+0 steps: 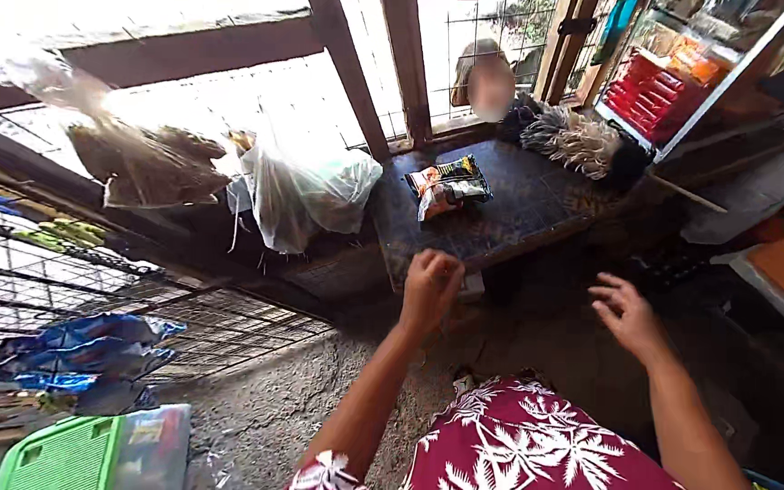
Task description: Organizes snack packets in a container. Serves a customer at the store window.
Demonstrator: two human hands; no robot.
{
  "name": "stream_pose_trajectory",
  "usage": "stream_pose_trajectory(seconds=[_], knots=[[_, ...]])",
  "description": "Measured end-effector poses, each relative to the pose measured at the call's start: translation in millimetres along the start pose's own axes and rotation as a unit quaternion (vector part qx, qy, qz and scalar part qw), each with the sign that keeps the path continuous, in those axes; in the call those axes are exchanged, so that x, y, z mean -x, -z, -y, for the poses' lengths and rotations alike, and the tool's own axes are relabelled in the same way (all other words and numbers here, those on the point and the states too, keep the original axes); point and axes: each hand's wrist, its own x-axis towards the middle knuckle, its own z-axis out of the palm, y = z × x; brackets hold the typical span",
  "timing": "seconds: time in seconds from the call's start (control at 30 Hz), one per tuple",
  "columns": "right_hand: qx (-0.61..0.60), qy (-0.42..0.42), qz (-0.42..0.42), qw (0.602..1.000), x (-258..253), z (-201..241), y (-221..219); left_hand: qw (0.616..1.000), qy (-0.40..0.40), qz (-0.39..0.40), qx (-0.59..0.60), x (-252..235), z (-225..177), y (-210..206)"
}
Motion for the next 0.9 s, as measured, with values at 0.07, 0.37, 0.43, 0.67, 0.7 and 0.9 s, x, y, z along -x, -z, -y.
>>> stream_pose_trajectory(seconds=[0.07, 0.37, 0.43, 0.67, 0.7, 0.9], knots=[[0.054, -0.002, -0.083, 0.995, -32.3, -8.3, 35.6, 0.997, -0.02, 0.014, -0.071, -57.8, 4.2, 4.9], [0.233, -0.035, -0.12, 0.964, -190.0, -73.6, 120.4, 0.94, 0.078, 0.15, -0.297, -195.8, 49.8, -17.2], [0.237, -0.038, -0.068, 0.968, -212.0, -86.3, 123.0, 0.927, 0.132, 0.177, -0.302, -198.3, 54.9, -16.8], [0.143, 0.117, -0.059, 0.981, -225.0, -115.7, 108.7, 0.965, 0.183, 0.014, -0.188, -125.0, 24.9, -9.8], [0.138, 0.142, -0.063, 0.978, -221.2, -111.0, 104.6, 0.971, 0.188, -0.04, -0.146, -103.3, 14.6, -7.9], [0.094, 0.21, -0.02, 0.973, -208.7, -68.6, 73.9, 0.886, 0.257, -0.384, 0.046, 14.7, -55.1, -18.4]])
